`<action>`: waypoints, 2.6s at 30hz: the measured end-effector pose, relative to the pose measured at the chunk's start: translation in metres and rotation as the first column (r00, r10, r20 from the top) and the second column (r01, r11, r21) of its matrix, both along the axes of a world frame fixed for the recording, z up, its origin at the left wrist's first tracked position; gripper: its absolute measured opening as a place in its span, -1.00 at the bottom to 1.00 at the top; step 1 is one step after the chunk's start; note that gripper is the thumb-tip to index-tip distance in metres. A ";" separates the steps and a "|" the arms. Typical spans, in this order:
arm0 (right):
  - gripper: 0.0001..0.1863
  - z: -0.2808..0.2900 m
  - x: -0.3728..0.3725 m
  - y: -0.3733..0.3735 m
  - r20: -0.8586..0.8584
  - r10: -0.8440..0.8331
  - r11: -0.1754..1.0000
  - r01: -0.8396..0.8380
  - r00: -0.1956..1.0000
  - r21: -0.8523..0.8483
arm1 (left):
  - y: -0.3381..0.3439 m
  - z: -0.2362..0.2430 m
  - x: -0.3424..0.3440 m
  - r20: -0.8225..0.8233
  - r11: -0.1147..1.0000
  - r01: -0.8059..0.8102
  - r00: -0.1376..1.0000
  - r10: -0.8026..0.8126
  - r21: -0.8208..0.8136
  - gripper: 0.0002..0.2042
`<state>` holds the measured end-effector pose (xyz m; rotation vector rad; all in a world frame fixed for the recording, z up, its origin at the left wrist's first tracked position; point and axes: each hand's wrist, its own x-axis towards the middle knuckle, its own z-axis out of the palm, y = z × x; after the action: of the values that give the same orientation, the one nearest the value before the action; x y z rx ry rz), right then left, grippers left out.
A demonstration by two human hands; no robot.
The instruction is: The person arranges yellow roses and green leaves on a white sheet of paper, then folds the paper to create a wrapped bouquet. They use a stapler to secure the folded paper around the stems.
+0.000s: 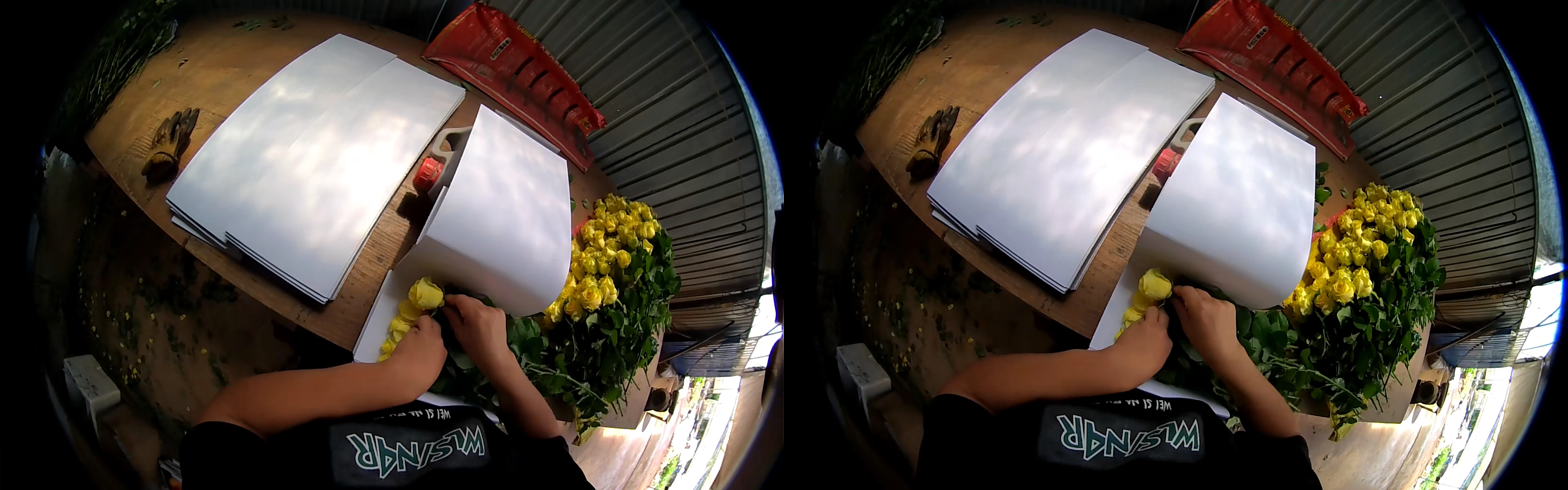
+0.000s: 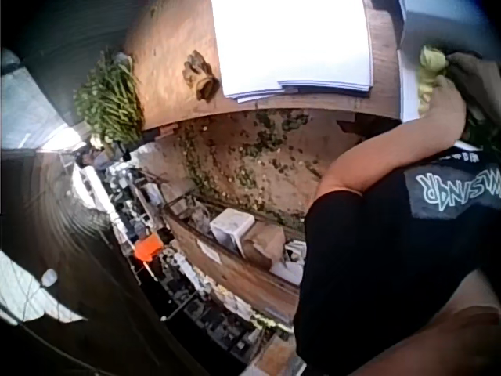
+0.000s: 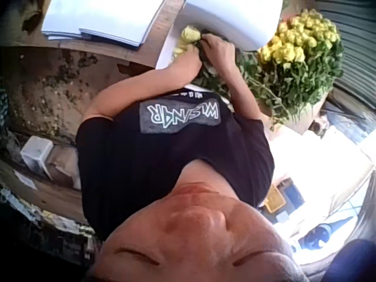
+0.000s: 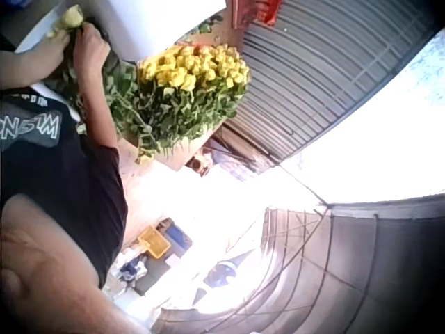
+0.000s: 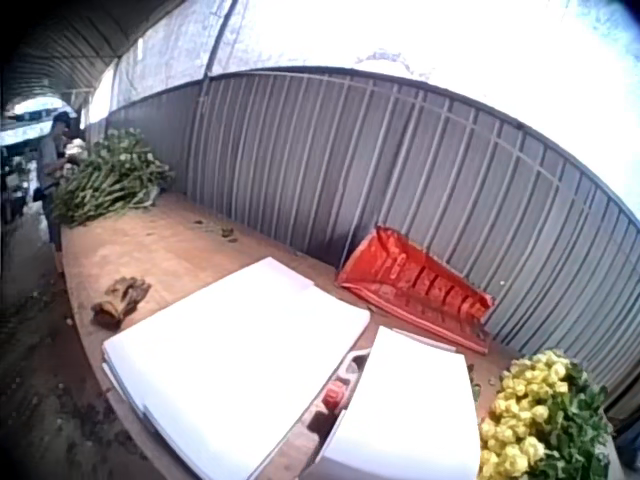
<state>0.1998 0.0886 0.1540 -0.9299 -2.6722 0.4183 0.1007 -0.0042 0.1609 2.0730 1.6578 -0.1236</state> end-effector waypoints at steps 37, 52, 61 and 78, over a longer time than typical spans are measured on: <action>-0.92 -0.044 0.005 0.001 0.195 0.005 0.996 -0.023 0.981 0.091 | 0.047 -0.064 -0.094 0.664 0.999 -0.008 0.748 -0.016 0.034 -0.76; -0.63 0.074 0.068 0.119 -0.711 -0.686 0.475 -0.645 0.154 -0.598 | 0.025 -0.078 -0.097 0.597 0.951 -0.104 0.796 -0.097 0.292 -0.75; -0.45 0.039 0.002 0.032 -0.150 0.271 0.692 -0.301 0.951 -0.657 | 0.018 -0.075 -0.095 0.446 0.949 -0.296 0.839 0.312 -0.106 -0.77; -0.24 -0.027 -0.002 -0.021 0.210 0.501 0.865 -0.474 0.840 -0.166 | -0.009 -0.054 -0.092 0.847 0.881 -0.461 0.505 0.163 0.105 -0.80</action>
<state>0.1981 0.0677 0.1272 -0.3159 -3.1392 0.5914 0.0087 -0.0135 0.1071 1.5242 1.4137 1.1620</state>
